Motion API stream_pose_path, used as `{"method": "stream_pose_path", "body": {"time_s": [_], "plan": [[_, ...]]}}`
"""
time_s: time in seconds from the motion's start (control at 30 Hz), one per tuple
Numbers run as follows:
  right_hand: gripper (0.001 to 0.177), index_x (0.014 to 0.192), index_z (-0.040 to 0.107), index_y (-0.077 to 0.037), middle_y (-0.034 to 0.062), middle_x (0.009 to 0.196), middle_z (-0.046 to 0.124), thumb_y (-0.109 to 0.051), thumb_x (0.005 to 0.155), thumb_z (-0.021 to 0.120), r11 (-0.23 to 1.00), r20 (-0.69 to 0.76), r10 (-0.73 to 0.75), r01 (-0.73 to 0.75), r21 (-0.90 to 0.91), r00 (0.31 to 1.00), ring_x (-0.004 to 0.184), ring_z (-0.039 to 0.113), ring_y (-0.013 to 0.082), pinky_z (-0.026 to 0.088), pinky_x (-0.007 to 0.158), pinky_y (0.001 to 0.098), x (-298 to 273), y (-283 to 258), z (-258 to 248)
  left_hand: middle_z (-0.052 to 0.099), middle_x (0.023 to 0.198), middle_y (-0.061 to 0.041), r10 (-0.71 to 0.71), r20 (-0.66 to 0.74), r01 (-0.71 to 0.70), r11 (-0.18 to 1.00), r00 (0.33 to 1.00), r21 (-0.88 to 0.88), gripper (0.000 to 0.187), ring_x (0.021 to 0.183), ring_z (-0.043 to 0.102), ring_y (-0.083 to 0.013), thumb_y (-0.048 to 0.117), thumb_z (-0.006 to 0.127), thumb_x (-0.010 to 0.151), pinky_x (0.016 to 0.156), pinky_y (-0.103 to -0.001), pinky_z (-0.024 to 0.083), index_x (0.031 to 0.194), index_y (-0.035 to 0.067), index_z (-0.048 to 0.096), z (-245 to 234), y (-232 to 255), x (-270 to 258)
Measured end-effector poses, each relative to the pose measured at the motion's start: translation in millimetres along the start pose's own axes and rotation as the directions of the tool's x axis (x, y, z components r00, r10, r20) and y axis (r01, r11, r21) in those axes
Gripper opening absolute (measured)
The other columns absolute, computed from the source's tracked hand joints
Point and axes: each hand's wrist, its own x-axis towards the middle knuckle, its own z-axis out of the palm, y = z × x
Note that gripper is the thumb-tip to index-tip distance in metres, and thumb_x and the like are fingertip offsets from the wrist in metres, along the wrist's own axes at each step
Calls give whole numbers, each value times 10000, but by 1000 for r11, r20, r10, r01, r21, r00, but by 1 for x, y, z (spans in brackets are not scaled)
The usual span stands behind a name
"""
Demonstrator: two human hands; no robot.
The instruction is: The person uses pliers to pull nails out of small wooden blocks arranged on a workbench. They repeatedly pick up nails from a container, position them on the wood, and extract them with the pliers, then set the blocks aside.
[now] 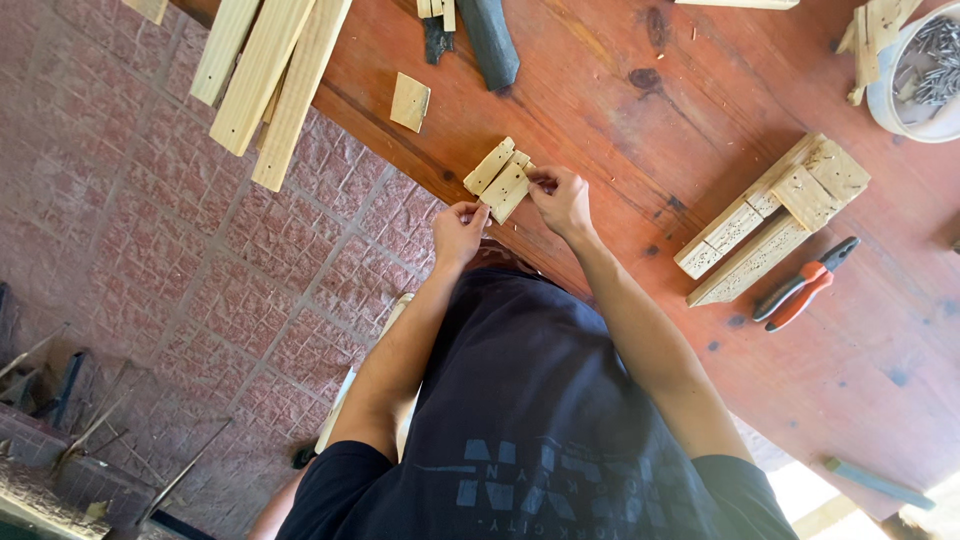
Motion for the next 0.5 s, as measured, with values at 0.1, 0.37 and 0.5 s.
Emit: {"method": "stream_pose_path", "body": {"time_s": [0.1,0.37,0.5], "plan": [[243,1042,802,-142,82,934,763,-129,805,751,1000,8,9,-9,-19,1000,856,743,221,616,754,299,-2,-5,-6,753,668,47,-46,59,46,999,997,10,146,583,719,-95,351,754,862,565,-229,544,924,230,807,-4,14,-3],[231,1074,793,-142,115,990,749,-154,846,760,997,-16,40,-38,73,999,850,741,234,619,709,325,-21,5,-25,691,663,-37,112,-29,-109,990,993,88,188,615,671,-217,335,742,873,610,-340,514,935,166,794,-7,24,-17],[194,1077,781,-46,181,988,733,-59,894,720,967,-103,128,-101,235,986,780,736,262,630,665,323,-51,22,-58,611,580,-8,321,-37,-317,944,946,94,159,545,623,-178,325,785,841,571,-300,494,886,173,779,8,33,-19]]}}
